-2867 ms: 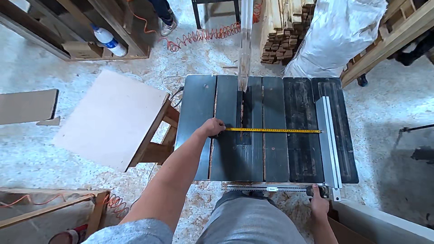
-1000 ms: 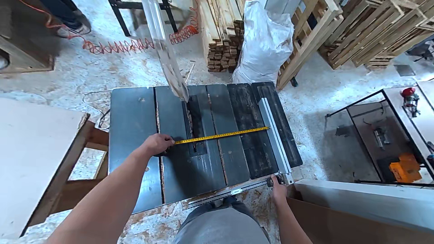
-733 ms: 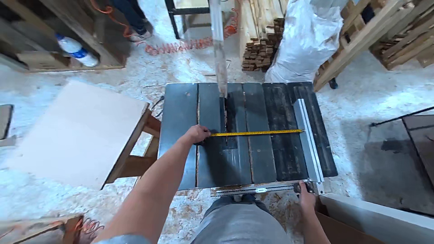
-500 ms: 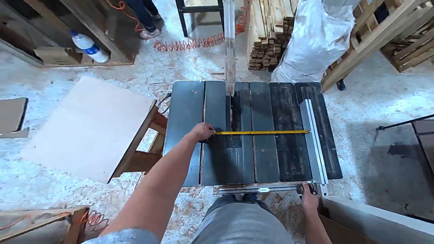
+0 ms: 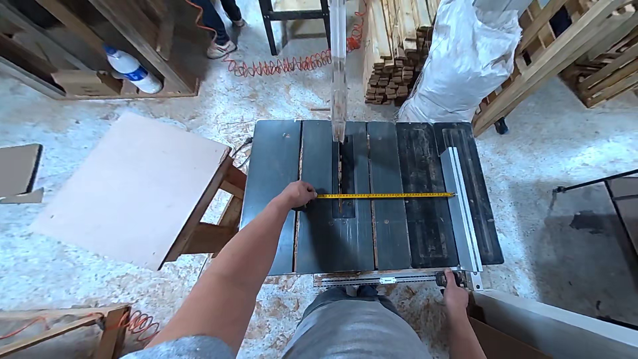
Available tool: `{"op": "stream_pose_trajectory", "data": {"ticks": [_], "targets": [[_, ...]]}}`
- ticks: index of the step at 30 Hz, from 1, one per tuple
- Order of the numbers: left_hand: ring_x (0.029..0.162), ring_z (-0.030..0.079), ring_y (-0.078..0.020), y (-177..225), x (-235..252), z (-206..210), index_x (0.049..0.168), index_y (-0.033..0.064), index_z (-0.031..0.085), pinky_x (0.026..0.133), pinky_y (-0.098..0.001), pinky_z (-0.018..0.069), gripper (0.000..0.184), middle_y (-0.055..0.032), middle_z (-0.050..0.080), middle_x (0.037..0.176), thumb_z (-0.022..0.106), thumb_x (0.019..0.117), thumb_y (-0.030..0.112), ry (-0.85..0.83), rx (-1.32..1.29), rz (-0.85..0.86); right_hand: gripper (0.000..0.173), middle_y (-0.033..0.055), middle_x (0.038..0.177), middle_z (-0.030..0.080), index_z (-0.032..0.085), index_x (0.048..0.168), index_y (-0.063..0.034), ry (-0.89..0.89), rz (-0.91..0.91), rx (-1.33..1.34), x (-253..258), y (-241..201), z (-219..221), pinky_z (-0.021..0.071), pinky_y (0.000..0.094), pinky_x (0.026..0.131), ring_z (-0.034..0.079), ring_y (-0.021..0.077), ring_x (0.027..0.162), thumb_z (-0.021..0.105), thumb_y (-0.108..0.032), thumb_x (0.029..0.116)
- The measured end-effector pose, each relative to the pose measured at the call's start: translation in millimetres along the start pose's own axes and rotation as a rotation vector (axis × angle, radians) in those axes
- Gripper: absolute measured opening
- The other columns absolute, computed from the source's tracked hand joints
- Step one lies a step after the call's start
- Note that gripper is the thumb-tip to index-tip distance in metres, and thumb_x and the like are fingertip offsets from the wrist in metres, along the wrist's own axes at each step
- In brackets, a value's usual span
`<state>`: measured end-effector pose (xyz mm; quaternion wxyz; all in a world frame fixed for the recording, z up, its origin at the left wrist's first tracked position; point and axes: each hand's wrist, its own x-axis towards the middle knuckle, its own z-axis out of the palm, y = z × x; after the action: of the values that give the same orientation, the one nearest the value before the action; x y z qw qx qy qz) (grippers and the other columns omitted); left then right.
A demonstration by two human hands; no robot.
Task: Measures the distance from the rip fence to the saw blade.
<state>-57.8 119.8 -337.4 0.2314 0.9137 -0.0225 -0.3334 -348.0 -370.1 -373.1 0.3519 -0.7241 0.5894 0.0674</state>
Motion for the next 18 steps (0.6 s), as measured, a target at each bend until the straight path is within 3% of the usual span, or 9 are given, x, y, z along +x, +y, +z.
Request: {"op": "stream_pose_trajectory", "data": {"ticks": [11,18], "targets": [[0.102,0.069,-0.0345,-0.1,0.5,-0.4,0.11,0.0091,0.075,0.095,-0.0623,0.0499,0.031,-0.0165,0.073,0.101,0.054,0.1066,0.032,0.0,-0.008,-0.018,0.073,0.0244,0.107,0.068,0.065,0.119,0.0056,-0.004,-0.012,0.103,7.2,5.7,4.3,0.0497,0.0561,0.09,0.065,0.035,0.102,0.07,-0.061,0.0911],[0.107,0.068,-0.0353,0.1,0.4,-1.1,0.113,0.0088,0.074,0.099,-0.0627,0.0486,0.032,-0.0172,0.073,0.107,0.054,0.1069,0.033,-0.001,0.01,-0.012,0.075,0.0252,0.109,0.067,0.066,0.12,0.005,0.028,0.027,0.052,-1.3,-2.1,7.2,0.0489,0.0573,0.089,0.064,0.0364,0.103,0.067,-0.064,0.0915]]}}
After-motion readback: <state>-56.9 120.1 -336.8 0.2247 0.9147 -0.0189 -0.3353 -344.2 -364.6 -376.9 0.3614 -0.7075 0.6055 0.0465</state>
